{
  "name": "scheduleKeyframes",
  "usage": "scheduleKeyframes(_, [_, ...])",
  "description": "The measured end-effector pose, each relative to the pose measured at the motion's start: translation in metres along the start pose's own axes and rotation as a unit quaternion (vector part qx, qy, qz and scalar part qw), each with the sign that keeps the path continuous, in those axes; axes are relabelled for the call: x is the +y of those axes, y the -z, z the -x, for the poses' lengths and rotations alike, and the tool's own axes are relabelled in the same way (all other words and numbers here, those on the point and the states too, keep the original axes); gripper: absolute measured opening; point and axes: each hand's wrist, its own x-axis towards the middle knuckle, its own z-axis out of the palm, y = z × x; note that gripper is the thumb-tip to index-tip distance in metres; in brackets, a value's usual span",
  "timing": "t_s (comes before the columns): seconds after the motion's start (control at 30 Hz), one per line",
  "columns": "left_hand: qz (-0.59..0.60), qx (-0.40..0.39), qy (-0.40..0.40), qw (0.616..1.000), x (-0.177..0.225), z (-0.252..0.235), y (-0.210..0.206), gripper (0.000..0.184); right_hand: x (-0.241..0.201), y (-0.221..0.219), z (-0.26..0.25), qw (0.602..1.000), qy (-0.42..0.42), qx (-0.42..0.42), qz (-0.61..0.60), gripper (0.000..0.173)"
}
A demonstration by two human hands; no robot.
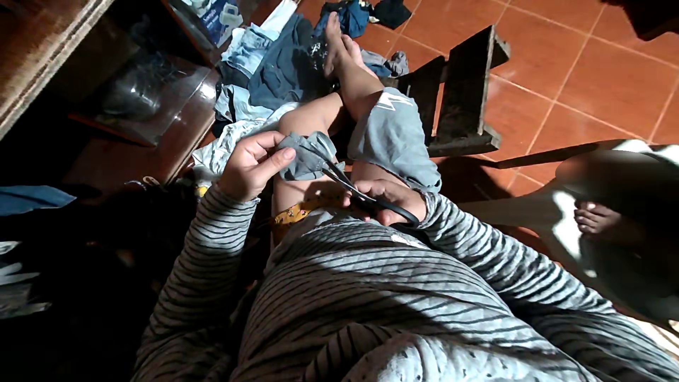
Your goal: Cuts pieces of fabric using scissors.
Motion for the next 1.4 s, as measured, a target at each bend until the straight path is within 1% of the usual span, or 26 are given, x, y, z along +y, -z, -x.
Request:
scheduleKeyframes(0.17, [-0.040,0.035,0.012,0.999,0.006,-0.003,-0.006,0.007,-0.003,-0.004,-0.001,1.000,0.010,0.000,0.016,0.071])
scheduleKeyframes(0.27, [-0.071,0.047,0.023,0.996,0.013,-0.003,-0.007,0.013,-0.005,-0.002,0.001,1.000,0.007,0.004,0.027,0.073])
scheduleKeyframes(0.47, [-0.105,0.047,0.029,0.993,0.018,-0.004,-0.014,0.026,-0.011,-0.006,-0.004,0.999,0.004,0.020,0.047,0.067])
scheduleKeyframes(0.63, [-0.107,0.056,0.021,0.992,0.015,-0.004,-0.016,0.034,-0.010,-0.006,-0.011,0.999,0.014,0.036,0.039,0.068])
scheduleKeyframes(0.8, [-0.075,0.073,0.046,0.993,0.019,-0.003,-0.016,0.050,-0.010,-0.008,-0.012,0.999,0.009,0.044,-0.005,0.058])
scheduleKeyframes(0.9, [-0.072,0.060,0.054,0.994,0.018,-0.003,-0.014,0.064,-0.010,-0.011,-0.012,0.998,-0.009,0.064,-0.010,0.049])
scheduleKeyframes(0.97, [-0.068,0.051,0.059,0.995,0.017,-0.004,-0.014,0.075,-0.009,-0.011,-0.013,0.998,-0.012,0.064,-0.016,0.048])
scheduleKeyframes(1.0, [-0.058,0.045,0.062,0.995,0.017,-0.005,-0.014,0.077,-0.009,-0.011,-0.013,0.998,-0.011,0.059,-0.016,0.048])
scheduleKeyframes(1.07, [-0.029,0.035,0.073,0.996,0.017,-0.005,-0.015,0.077,-0.008,-0.012,-0.015,0.999,-0.004,0.048,-0.023,0.049])
scheduleKeyframes(1.17, [-0.009,0.024,0.066,0.998,0.015,-0.005,-0.015,0.077,-0.006,-0.012,-0.016,0.999,0.011,0.035,-0.040,0.050])
scheduleKeyframes(1.4, [0.005,0.003,0.073,0.997,0.016,-0.004,-0.012,0.074,-0.007,-0.016,-0.019,0.998,-0.011,0.047,-0.032,0.044])
